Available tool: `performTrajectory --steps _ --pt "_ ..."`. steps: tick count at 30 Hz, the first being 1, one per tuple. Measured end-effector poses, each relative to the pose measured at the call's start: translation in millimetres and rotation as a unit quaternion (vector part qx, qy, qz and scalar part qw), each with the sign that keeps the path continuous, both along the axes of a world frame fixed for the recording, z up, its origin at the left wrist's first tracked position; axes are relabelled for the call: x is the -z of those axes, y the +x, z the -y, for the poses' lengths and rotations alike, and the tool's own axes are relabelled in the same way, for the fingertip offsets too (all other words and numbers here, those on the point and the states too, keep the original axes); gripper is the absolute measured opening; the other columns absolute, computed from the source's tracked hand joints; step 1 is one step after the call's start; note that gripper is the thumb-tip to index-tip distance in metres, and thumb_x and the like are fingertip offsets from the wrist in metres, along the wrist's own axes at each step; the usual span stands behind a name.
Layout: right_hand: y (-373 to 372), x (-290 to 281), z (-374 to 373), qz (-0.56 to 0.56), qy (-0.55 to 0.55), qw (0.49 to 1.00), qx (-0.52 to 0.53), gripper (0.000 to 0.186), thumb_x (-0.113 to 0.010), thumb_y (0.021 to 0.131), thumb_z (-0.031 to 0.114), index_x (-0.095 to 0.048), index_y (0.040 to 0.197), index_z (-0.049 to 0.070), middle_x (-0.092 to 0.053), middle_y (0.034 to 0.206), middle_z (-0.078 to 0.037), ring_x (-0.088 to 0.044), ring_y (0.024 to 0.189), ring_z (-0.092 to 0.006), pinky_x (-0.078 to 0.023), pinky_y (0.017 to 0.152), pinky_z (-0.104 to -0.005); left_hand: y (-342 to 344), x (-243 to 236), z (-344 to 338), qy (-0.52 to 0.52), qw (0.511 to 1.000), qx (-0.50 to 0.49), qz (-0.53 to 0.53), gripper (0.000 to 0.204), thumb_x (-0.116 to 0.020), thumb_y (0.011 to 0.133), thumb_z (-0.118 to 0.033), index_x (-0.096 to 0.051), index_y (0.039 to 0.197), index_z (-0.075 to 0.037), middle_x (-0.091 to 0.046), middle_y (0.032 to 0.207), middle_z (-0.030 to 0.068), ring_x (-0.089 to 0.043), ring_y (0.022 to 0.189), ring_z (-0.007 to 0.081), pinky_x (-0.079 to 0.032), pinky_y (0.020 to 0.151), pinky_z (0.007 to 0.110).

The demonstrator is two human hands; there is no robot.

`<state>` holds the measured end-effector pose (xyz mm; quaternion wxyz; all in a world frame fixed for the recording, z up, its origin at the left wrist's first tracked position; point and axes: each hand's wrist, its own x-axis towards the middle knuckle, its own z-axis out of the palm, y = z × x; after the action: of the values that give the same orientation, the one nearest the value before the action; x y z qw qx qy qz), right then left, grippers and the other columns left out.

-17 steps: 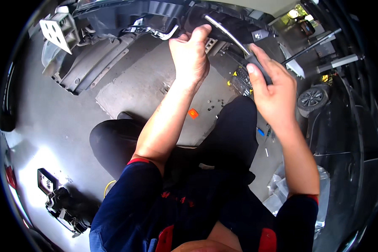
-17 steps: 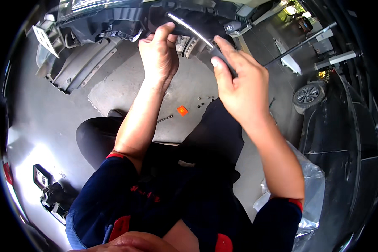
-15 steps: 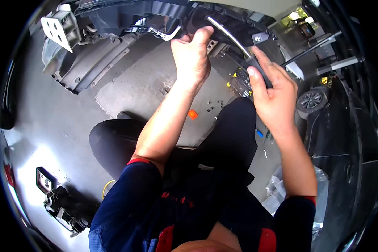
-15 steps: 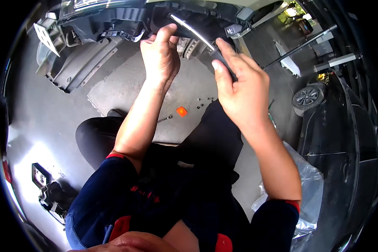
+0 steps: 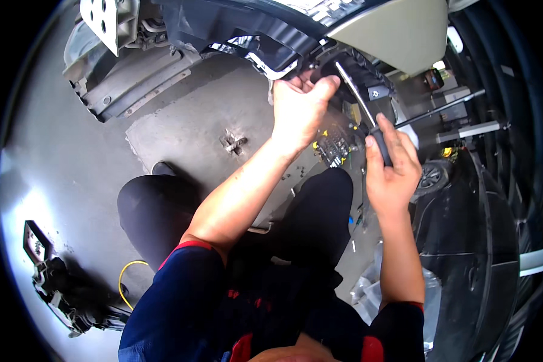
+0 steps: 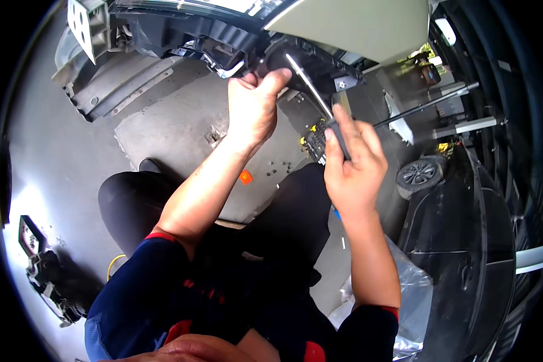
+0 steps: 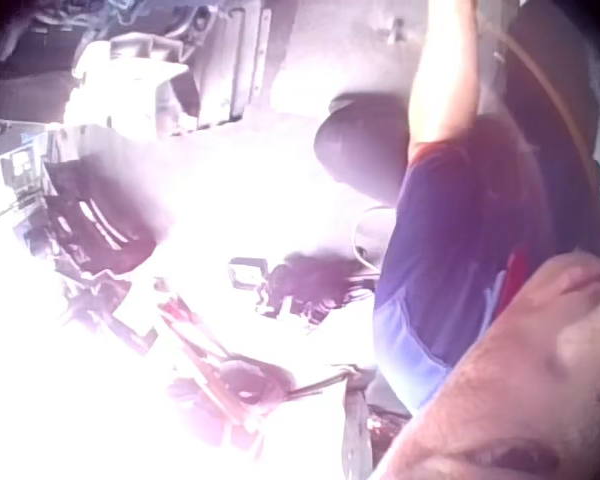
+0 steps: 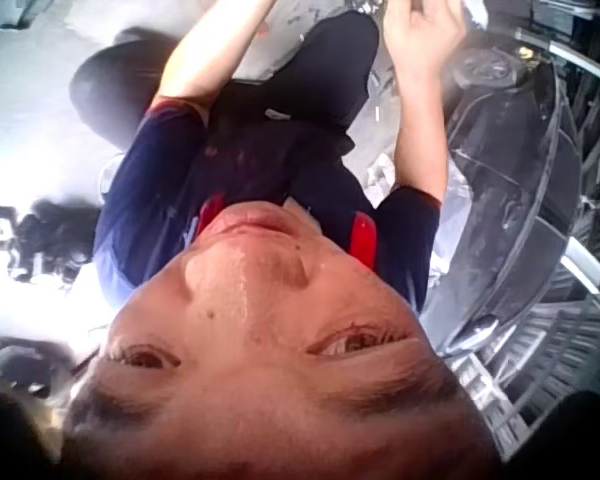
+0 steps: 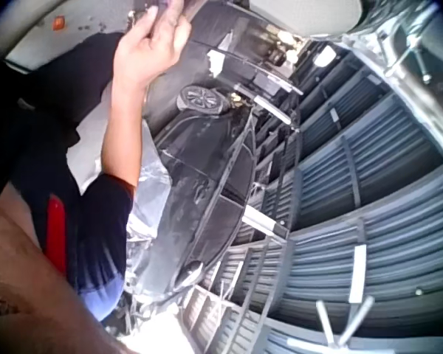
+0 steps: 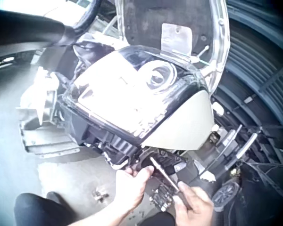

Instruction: The person fastens a car headlight component using a ratchet wrench, aligns a plastic bracket onto the headlight assembly, and drives screws into the bracket with a screwdriver.

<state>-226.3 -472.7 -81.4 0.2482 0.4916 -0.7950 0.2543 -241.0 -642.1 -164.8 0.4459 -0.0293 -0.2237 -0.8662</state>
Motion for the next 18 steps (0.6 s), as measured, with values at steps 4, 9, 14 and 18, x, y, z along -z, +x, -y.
performTrajectory --steps 4,9,14,18 --pt "1.5 -3.2 1.6 0.068 -0.006 0.998 -0.011 0.039 -0.072 0.093 -0.001 -0.066 0.131 -0.004 -0.071 0.110 -0.011 -0.065 0.095 -0.0125 -0.052 0.087 -0.0255 12.4 -8.9 1.0 0.004 0.999 0.009 0.040 0.027 -0.073 0.085 0.000 -0.069 0.110 0.005 -0.074 0.097 0.0067 -0.065 0.076 0.0058 -0.053 0.068 0.022" --pt "9.1 -19.2 4.6 0.311 -0.038 0.948 0.049 0.040 -0.071 0.095 0.001 -0.064 0.134 -0.005 -0.070 0.109 -0.005 -0.061 0.096 -0.0075 -0.048 0.087 -0.0216 8.2 -0.8 2.9 -0.014 0.998 0.001 0.063 0.027 -0.075 0.084 -0.002 -0.069 0.109 0.007 -0.073 0.095 0.0054 -0.063 0.077 0.0050 -0.051 0.067 0.022" --pt "3.6 -39.5 -0.8 0.574 -0.089 0.814 0.000 0.041 -0.068 0.099 0.009 -0.061 0.138 0.000 -0.061 0.079 -0.003 -0.043 0.058 -0.0018 -0.033 0.050 -0.0164 14.0 -5.2 3.7 0.023 0.999 0.029 0.036 0.029 -0.074 0.083 0.000 -0.067 0.110 0.008 -0.072 0.103 0.0091 -0.067 0.090 0.0104 -0.054 0.079 0.025" --pt "-17.6 -53.7 -7.1 0.812 -0.143 0.565 -0.033 0.043 -0.055 0.106 0.019 -0.052 0.144 0.000 -0.048 0.071 -0.003 -0.036 0.049 -0.0056 -0.029 0.041 -0.0183 15.4 -8.0 5.9 0.029 0.997 0.068 0.025 0.033 -0.072 0.083 0.004 -0.064 0.115 0.007 -0.071 0.110 0.0100 -0.067 0.097 0.0124 -0.056 0.083 0.026"
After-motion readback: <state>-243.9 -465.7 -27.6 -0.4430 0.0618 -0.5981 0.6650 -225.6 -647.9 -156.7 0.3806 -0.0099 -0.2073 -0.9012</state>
